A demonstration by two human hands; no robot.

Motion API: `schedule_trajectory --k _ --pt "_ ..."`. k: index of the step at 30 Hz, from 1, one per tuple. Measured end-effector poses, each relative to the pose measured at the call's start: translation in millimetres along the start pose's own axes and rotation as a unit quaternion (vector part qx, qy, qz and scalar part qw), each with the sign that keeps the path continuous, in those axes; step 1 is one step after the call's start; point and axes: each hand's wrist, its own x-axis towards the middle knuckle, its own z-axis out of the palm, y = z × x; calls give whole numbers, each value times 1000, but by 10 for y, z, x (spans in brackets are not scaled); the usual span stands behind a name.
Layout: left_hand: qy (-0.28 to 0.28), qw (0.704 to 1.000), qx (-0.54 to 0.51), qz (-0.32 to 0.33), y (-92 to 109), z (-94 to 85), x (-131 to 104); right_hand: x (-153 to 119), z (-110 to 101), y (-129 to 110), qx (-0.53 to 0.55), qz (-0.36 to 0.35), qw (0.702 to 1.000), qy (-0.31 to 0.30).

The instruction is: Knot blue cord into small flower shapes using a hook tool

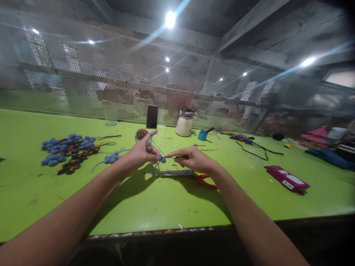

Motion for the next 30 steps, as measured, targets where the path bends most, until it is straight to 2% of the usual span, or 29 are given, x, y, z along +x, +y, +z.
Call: schedule_trajectory --k 7,13,25,30 --pt "1 1000 20 -10 0 10 7 -33 -26 -53 -92 -23 995 -16" --pt "1 999 28 -25 6 16 8 -36 -9 -58 -120 -35 992 -15" --pt "17 999 44 -12 -39 15 36 -50 88 -105 -184 -11 983 10" --pt "22 999 46 -14 -61 32 42 -45 150 -170 -214 23 976 18"
